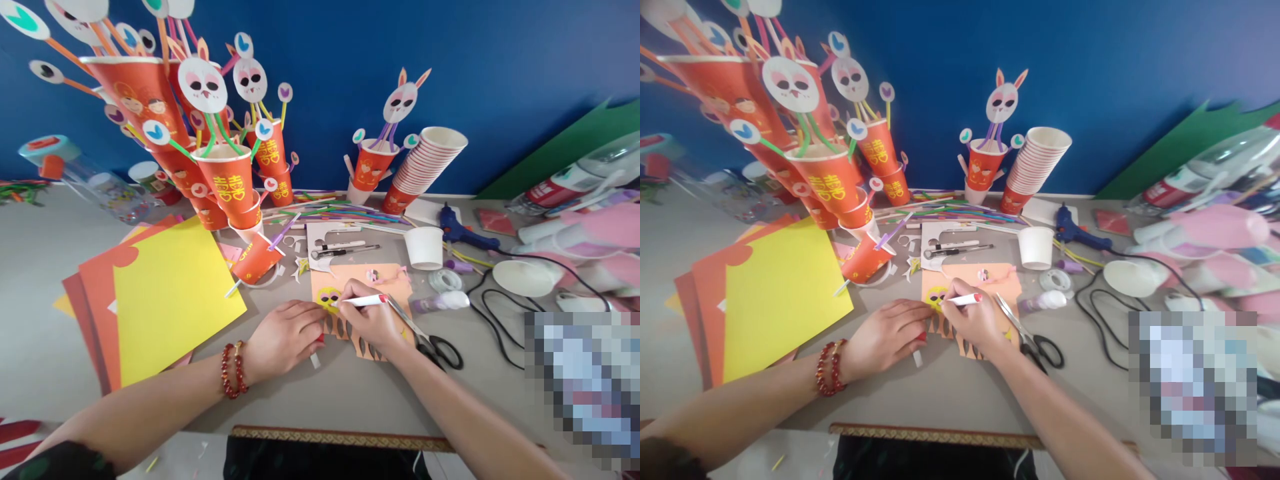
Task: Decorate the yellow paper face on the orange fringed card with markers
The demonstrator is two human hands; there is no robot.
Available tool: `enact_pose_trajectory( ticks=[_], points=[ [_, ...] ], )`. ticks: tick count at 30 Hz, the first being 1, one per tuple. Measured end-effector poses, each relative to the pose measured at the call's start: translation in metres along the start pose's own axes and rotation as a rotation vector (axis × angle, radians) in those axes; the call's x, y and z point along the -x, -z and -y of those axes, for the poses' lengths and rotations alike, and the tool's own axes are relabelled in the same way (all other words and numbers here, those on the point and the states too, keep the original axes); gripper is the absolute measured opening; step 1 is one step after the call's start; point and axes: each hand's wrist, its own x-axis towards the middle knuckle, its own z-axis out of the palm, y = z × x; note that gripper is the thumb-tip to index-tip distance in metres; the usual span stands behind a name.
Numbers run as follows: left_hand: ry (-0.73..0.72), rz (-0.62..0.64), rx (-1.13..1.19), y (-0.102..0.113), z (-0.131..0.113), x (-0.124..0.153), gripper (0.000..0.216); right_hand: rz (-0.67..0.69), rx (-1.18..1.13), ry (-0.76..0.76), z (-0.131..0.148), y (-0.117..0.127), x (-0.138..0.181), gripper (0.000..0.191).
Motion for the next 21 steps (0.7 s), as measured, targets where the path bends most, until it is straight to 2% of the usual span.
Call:
enact_pose_trajectory(
  ticks=[12, 21],
  points=[
    [0.004, 0.01, -0.004, 0.0019, -0.0007, -0.0005, 0.022, 0.003, -0.049, 0.01, -0.0032, -0.0004, 0.0015, 0.019],
    [0.006, 0.007, -0.011, 0.0015, -0.0004, -0.0007, 0.024, 0.011, 0.006, 0.017, -0.0062, 0.0001, 0.0019, 0.017]
  ],
)
